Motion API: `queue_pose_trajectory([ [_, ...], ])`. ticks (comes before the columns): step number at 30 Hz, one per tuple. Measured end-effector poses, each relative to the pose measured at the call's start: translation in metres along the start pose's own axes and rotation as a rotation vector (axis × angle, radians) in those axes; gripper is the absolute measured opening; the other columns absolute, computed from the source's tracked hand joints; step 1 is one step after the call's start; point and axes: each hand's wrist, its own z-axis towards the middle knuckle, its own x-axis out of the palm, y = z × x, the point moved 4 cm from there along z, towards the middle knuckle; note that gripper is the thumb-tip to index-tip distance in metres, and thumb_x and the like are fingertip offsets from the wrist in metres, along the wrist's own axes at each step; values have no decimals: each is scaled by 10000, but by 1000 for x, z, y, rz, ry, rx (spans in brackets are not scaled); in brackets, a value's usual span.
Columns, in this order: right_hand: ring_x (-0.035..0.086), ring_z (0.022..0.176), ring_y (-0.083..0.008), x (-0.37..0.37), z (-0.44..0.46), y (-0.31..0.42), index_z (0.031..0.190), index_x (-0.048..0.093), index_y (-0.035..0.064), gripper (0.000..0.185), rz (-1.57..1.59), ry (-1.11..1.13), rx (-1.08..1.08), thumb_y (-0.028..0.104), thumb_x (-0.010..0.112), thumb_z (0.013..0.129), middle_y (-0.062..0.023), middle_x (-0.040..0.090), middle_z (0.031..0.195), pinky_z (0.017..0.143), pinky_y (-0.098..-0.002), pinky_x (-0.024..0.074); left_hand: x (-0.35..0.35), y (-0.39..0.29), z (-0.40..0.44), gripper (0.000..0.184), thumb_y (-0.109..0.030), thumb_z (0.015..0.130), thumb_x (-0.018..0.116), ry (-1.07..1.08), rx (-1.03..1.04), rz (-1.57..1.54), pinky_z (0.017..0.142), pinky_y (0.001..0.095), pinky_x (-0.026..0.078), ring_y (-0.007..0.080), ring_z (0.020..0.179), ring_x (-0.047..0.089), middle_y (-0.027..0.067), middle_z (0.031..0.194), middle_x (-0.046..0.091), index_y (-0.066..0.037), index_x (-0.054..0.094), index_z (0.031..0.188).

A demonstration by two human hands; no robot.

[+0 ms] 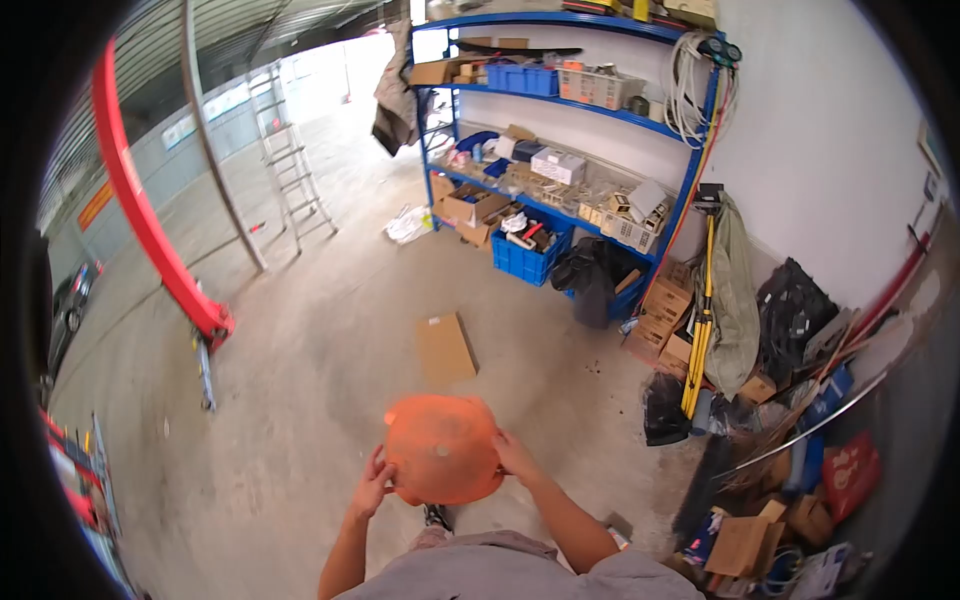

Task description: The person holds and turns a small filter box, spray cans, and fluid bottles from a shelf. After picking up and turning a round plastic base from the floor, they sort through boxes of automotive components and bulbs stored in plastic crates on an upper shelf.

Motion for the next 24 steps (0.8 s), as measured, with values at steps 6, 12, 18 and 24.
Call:
queue_pose_trajectory([
  [6,668,1261,-234,-81,145,54,1632,433,96,580,13,-365,-258,388,508,1135,-122,655,1428,954,-400,594,33,-73,243,802,-193,1040,711,341,-107,49,979,468,616,252,1305,624,144,1565,538,-143,254,1697],
  [12,656,1276,-243,-179,266,116,1598,482,76,583,91,-629,-189,424,521,1132,-143,663,1428,1000,-383,560,122,-160,461,620,-200,1061,670,536,-93,201,974,445,598,228,1257,647,117,1518,588,-124,368,1597],
  [18,638,1309,-269,-288,427,191,1607,460,69,617,113,-696,-99,456,517,1130,-166,628,1491,1071,-384,507,215,-164,695,576,-192,1066,647,584,-146,267,970,442,580,209,1210,659,77,1496,601,-149,382,1575],
  [24,540,1442,-349,-368,597,223,1619,450,86,658,184,-723,-132,518,485,1124,-172,569,1571,1156,-440,437,269,-129,902,594,-111,1039,635,586,-280,230,953,446,590,222,1166,679,82,1476,593,-145,345,1555],
])
